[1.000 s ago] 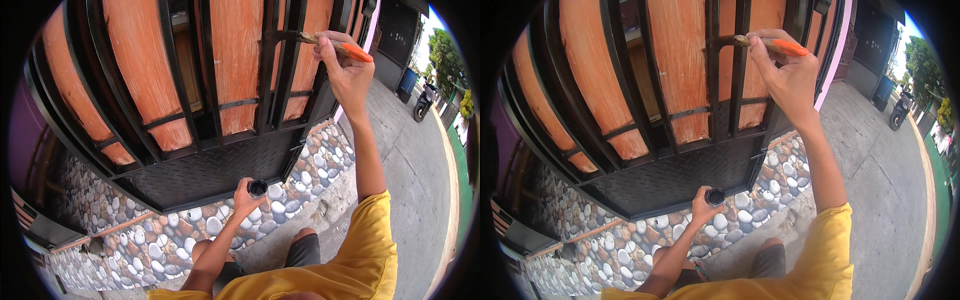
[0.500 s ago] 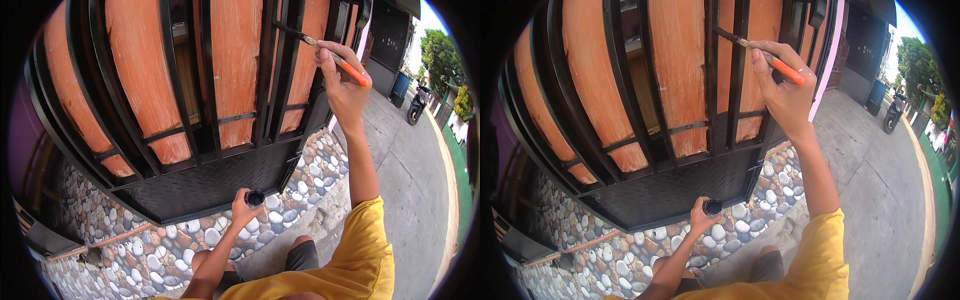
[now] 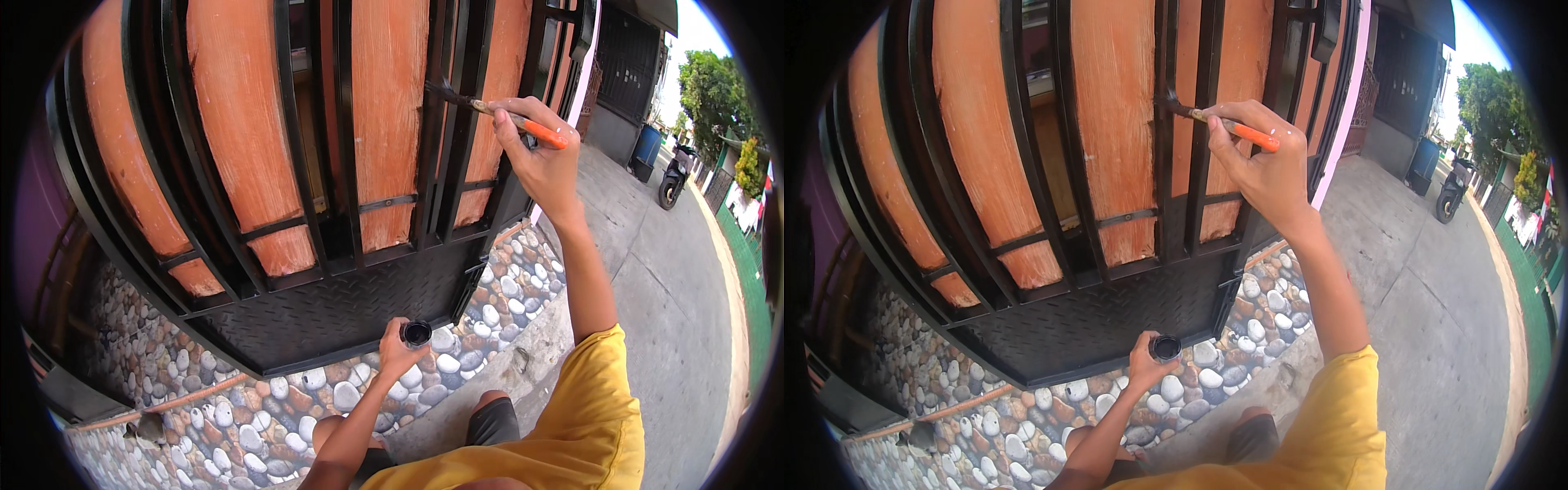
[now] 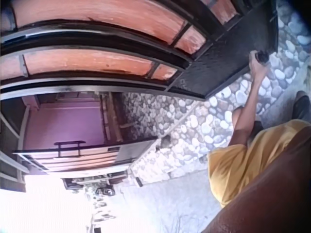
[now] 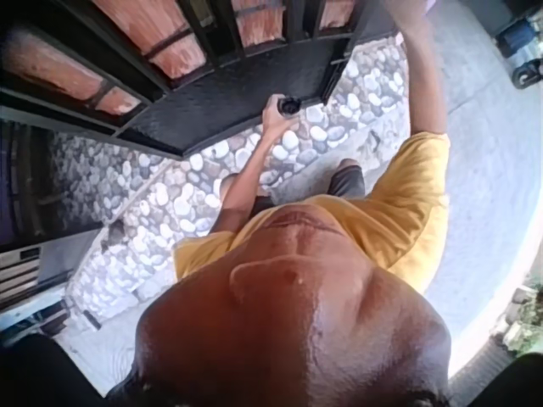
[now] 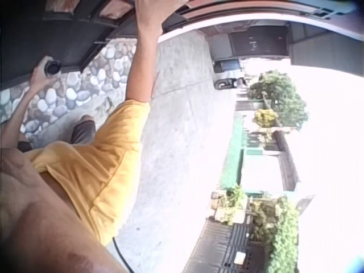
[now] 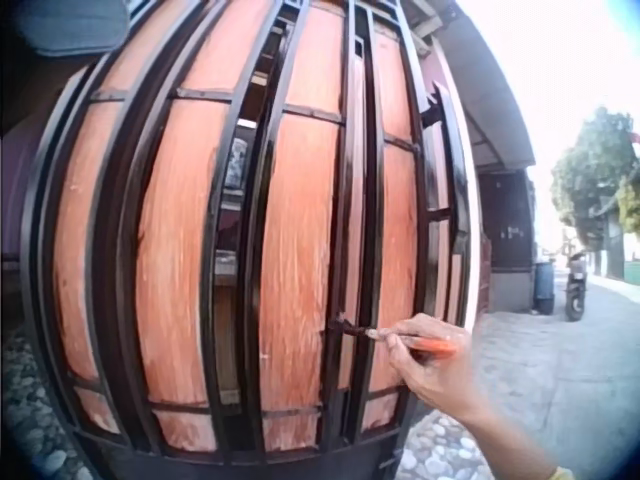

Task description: The person paints the black metal frame of a wooden gate using a brush and a small container of black paint.

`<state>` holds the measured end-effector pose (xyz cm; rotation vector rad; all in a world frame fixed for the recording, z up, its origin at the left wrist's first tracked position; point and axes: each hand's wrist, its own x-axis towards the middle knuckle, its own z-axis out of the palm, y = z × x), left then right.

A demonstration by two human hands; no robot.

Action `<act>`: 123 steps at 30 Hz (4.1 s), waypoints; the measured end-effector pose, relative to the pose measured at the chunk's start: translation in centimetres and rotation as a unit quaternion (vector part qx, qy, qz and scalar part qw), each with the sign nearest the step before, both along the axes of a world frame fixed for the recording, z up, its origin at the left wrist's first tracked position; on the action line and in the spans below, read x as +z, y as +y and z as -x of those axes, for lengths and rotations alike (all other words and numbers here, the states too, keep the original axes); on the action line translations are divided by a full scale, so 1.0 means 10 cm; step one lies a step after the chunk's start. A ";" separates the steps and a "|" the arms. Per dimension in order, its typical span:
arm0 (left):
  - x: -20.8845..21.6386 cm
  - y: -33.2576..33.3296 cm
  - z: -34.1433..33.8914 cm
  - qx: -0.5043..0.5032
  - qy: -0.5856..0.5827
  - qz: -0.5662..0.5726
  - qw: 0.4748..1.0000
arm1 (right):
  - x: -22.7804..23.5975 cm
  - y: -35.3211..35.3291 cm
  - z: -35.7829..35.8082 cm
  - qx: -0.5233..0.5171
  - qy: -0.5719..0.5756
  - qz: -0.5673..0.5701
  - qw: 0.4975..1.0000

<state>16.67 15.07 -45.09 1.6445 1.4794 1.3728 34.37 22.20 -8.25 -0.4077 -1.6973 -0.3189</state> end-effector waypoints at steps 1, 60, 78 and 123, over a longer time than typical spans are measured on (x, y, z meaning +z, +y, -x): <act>0.01 -0.01 0.00 -0.001 0.004 -0.003 1.000 | -0.03 -0.05 -0.03 -0.007 -0.020 0.046 0.999; -0.07 0.02 0.00 -0.019 0.011 0.014 1.000 | 1.16 0.18 0.17 0.015 0.121 -0.109 0.987; -0.03 0.09 -0.08 -0.027 -0.012 0.019 0.999 | 1.55 0.07 0.13 -0.045 -0.004 -0.255 0.966; 0.10 -0.09 -0.23 -0.105 -0.028 0.031 0.994 | -2.43 -0.66 -0.21 0.037 -0.225 0.413 0.881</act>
